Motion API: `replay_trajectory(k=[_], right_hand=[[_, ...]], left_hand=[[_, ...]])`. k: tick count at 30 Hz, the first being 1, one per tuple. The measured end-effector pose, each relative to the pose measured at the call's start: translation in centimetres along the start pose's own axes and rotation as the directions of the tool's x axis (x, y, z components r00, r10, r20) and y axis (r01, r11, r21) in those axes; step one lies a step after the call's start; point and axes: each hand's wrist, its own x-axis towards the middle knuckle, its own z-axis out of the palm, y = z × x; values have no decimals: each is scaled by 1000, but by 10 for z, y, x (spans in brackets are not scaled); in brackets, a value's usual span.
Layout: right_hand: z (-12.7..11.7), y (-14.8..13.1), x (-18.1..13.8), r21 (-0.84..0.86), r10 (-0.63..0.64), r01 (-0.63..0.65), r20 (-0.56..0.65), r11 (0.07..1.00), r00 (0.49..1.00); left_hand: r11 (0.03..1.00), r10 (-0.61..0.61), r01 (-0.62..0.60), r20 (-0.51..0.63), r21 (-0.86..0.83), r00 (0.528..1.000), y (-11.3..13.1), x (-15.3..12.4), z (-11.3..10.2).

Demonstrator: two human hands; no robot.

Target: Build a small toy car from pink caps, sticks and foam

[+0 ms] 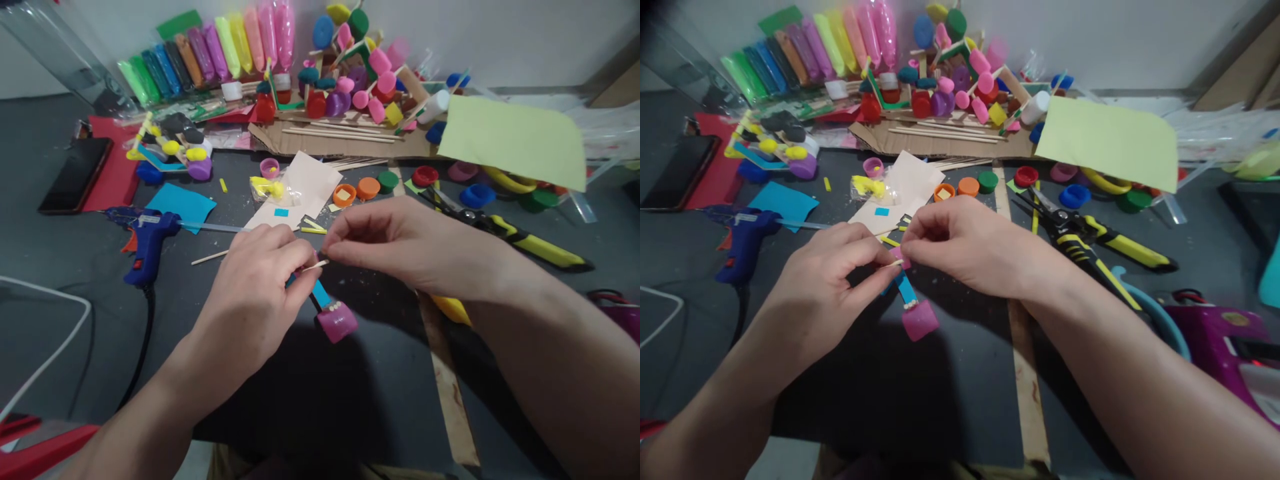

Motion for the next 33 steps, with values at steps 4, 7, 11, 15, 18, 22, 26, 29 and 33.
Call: replay_trajectory(k=[4, 7, 11, 15, 18, 22, 26, 29, 33], right_hand=[[-6, -2, -2, -54, -25, 22, -60, 998, 998], [-3, -2, -3, -76, -17, 18, 14, 997, 1000], [4, -2, -2, -118, -37, 40, 28, 992, 999], [6, 0, -2, -96, -45, 46, 18, 994, 999], [2, -1, -3, -58, -51, 51, 7, 997, 999], [-7, -8, -8, 52, -78, 87, -153, 995, 985], [-7, -18, -14, -6, -109, 110, -203, 994, 973], [0, -23, -17, -142, -147, 127, -137, 982, 980], [4, -25, -18, -174, -165, 136, -166, 975, 972]], left_hand=[[1000, -21, 21, -1, -5, 1000, 0, 0, 0], [1000, -31, 31, 1, -1, 1000, 1, -1, -1], [1000, -22, 22, -4, 5, 1000, 2, 0, -1], [1000, -25, 25, -3, 12, 1000, 1, 1, 0], [998, -67, 67, 27, 6, 997, -1, 2, -3], [987, -123, 119, -38, -108, 992, -2, 3, -14], [980, -102, 62, -210, -189, 972, 1, 3, -18], [989, 35, -61, -188, -134, 982, 3, 3, -16], [990, 44, -65, -161, -126, 986, 3, 4, -15]])
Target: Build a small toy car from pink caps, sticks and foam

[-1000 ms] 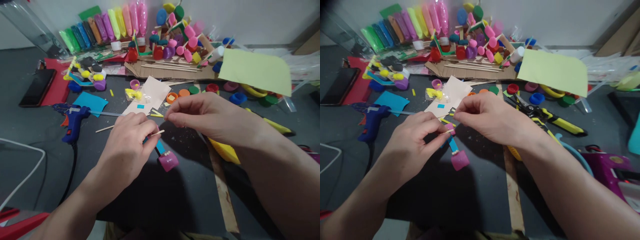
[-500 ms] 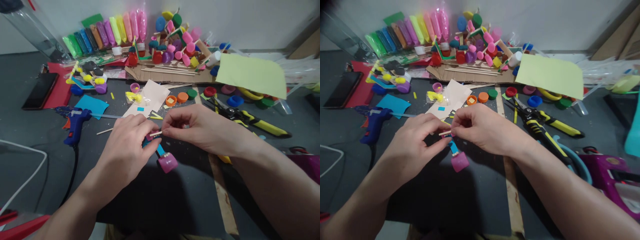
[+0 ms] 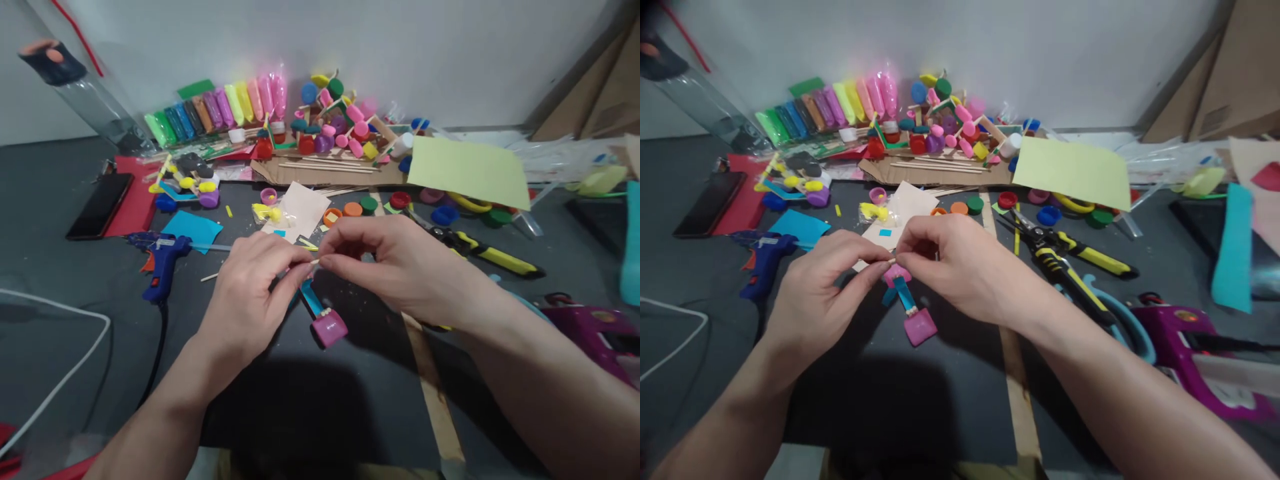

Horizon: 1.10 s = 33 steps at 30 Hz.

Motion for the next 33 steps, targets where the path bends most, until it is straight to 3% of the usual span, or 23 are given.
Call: replay_trajectory(k=[4, 7, 10, 14, 17, 20, 27, 33], right_hand=[[-9, -4, -4, -43, 13, -16, -75, 999, 997], [-12, -10, -15, -262, 74, -79, -29, 962, 997], [0, -12, -36, -565, 139, -99, 27, 819, 990], [36, -5, -63, -767, 46, -12, 22, 641, 999], [57, 0, -73, -794, 55, -47, -17, 606, 998], [62, 5, -73, -791, 71, -77, -42, 607, 997], [36, 27, -51, -783, 41, -68, -54, 619, 998], [15, 38, -34, -712, -6, -26, -43, 701, 999]], left_hand=[[974, -202, 193, -69, -116, 977, -4, 0, -1], [925, -338, 320, -53, -206, 940, -11, 2, 1], [899, -415, 417, 43, -136, 909, -18, 7, 3], [909, -399, 410, 132, -74, 907, -22, 9, 7], [921, -366, 383, 175, -76, 914, -22, 8, 11], [928, -346, 366, 202, -72, 916, -24, 7, 14], [931, -360, 366, 156, -11, 920, -26, 7, 9], [915, -389, 392, 52, -96, 920, -30, 9, 5]])
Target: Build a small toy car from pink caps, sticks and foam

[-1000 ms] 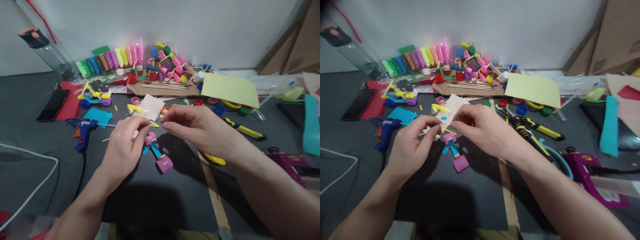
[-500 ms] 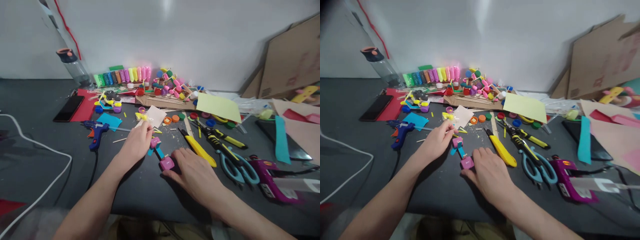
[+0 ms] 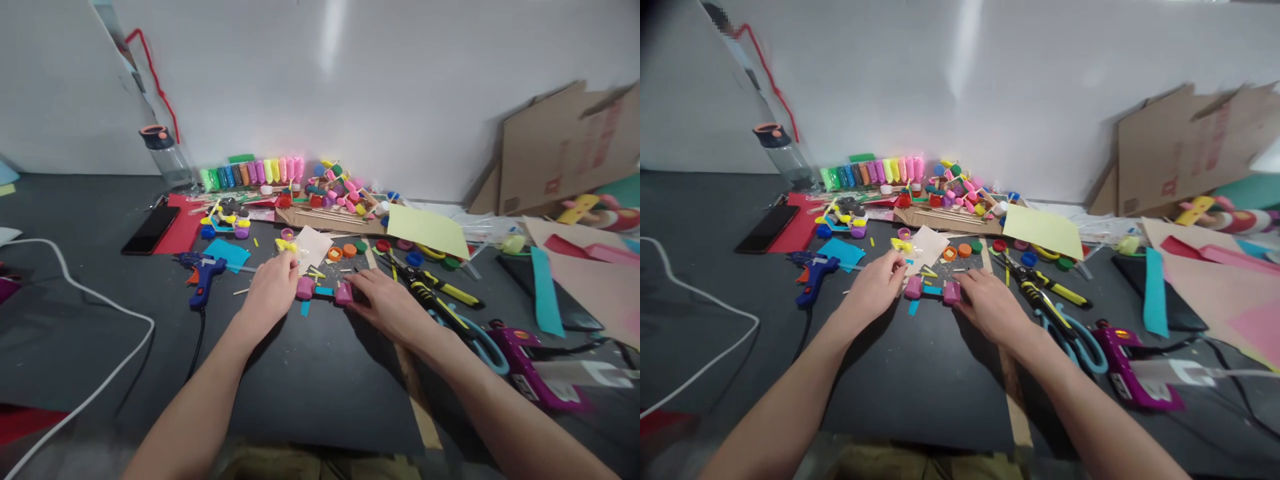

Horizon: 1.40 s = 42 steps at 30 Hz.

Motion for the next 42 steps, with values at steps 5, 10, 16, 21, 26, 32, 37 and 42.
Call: replay_trajectory(k=[5, 10, 16, 21, 26, 32, 37, 42], right_hand=[[-18, 14, 7, 114, 61, -55, -47, 992, 997], [-27, 12, 40, 126, 76, -84, 66, 989, 995], [-23, 6, 82, 29, 77, -86, 220, 996, 972], [-15, 2, 91, 8, 20, -24, 331, 1000, 943], [-8, -3, 95, 36, -69, 59, 412, 998, 908], [-6, -1, 99, 52, -92, 77, 436, 996, 895], [-4, 2, 100, 111, -88, 47, 407, 993, 909], [-23, 11, 91, 331, -81, -4, 242, 944, 967]], left_hand=[[973, -24, -1, -103, -232, 994, -2, 2, 0], [873, -51, -16, -124, -487, 991, -2, 3, 3], [745, -160, 30, -135, -666, 978, 0, 6, 5], [690, -233, 29, -183, -723, 955, 0, 7, 6], [674, -271, 18, -225, -739, 936, 1, 7, 5], [568, -254, 55, -112, -821, 961, 9, 4, 6], [432, -242, 112, 4, -895, 970, 14, 4, 4], [369, -216, 199, 124, -908, 968, 17, 0, -1]])
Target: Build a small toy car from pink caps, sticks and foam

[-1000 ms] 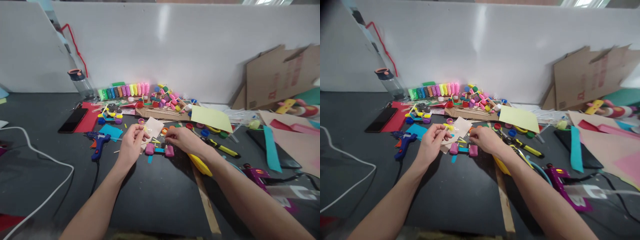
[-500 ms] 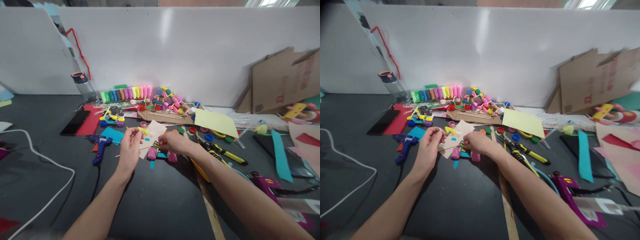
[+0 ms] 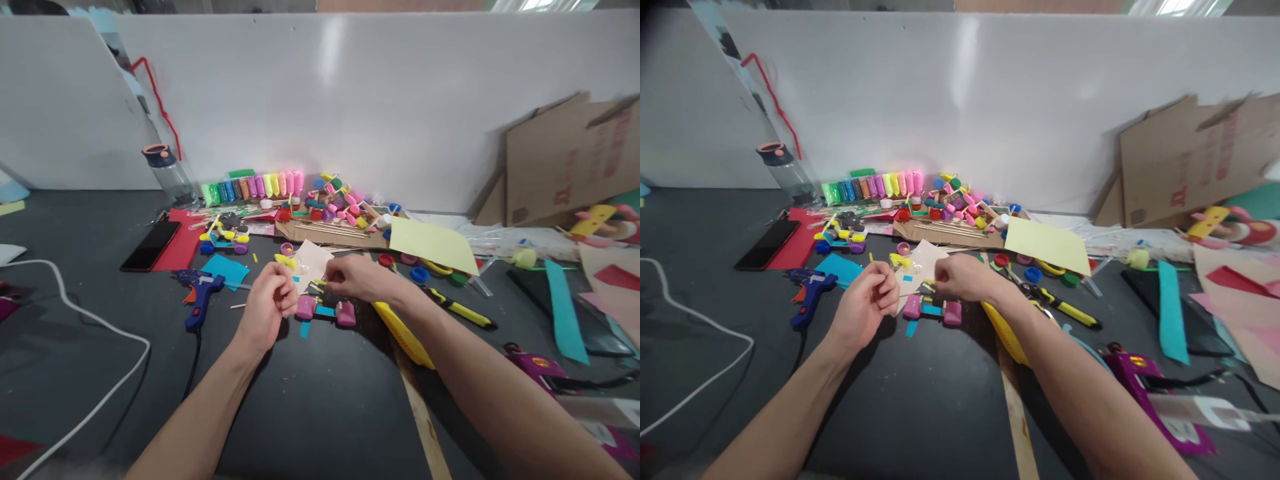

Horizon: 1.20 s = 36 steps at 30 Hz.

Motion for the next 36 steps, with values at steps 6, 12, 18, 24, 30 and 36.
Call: replay_trajectory(k=[6, 12, 18, 24, 30, 36], right_hand=[[1, -28, -41, 452, -9, 89, -175, 887, 984], [30, -47, -57, 614, 66, 113, -261, 781, 963], [38, -53, -70, 522, 167, 74, -399, 850, 902], [48, -58, -82, 285, 108, 35, -471, 958, 875], [56, -54, -83, 67, 65, -37, -483, 997, 873], [41, -29, -130, -93, 214, -296, -494, 950, 843]], left_hand=[[992, -25, 10, 122, 124, 992, -9, -11, 6], [979, 28, -55, 140, 198, 990, -18, -23, 11], [973, -11, -28, 166, 229, 986, -27, -28, 16], [960, -39, -12, 173, 281, 984, -33, -33, 18], [934, -96, 20, 196, 356, 976, -38, -37, 18], [939, -151, 81, 191, 333, 970, -39, -36, 17]])
